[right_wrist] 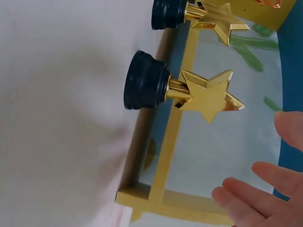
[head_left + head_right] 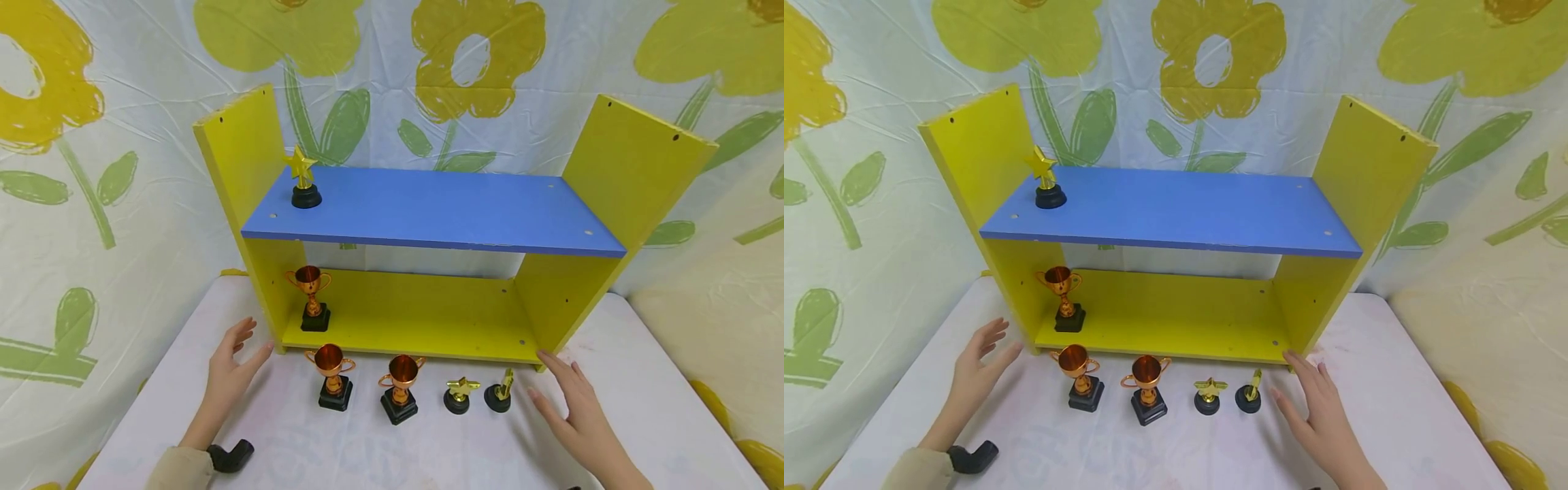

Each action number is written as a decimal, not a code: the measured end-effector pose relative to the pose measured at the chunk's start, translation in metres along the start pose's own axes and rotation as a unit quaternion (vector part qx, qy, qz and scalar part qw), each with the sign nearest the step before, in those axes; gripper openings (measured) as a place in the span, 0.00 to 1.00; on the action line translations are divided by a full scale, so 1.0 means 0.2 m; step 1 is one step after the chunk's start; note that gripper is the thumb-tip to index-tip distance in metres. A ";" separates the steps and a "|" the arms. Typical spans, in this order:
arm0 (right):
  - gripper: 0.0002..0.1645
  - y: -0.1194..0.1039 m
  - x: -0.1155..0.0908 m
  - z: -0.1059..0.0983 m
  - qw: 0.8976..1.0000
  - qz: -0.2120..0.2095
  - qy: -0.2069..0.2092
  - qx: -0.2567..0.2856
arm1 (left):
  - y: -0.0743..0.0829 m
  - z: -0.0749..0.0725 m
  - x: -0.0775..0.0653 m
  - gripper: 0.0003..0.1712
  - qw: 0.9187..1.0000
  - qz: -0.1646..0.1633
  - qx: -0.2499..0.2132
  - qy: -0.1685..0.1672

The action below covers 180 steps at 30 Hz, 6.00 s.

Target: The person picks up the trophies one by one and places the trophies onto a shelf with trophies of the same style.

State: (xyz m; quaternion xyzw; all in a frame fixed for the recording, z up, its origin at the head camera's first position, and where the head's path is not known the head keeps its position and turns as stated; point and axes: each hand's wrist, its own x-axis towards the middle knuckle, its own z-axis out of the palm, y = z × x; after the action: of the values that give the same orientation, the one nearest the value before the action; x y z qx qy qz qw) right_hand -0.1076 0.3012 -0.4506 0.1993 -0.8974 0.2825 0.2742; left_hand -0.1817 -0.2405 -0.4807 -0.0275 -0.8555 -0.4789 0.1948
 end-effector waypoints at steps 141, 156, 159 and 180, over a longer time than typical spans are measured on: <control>0.19 0.11 -0.06 0.35 0.912 -0.015 0.107 0.397 | -0.17 0.18 0.06 0.34 0.994 -0.093 -0.044 -0.023; 0.20 0.10 -0.07 0.35 0.917 0.017 0.111 0.383 | -0.18 0.18 0.06 0.35 0.995 -0.092 -0.040 -0.024; 0.20 0.10 -0.07 0.35 0.916 0.015 0.112 0.384 | -0.19 0.19 0.06 0.34 0.995 -0.090 -0.040 -0.023; 0.19 0.07 -0.04 0.33 0.926 0.039 0.111 0.359 | -0.19 0.18 0.06 0.34 0.995 -0.091 -0.031 -0.023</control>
State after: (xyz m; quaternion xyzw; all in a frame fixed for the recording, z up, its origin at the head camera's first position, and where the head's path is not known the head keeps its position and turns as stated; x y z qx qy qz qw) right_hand -0.1326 0.2731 -0.5062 0.2170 -0.7064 0.6167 0.2712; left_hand -0.2130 -0.2341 -0.5240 0.0332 -0.8437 -0.5197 0.1299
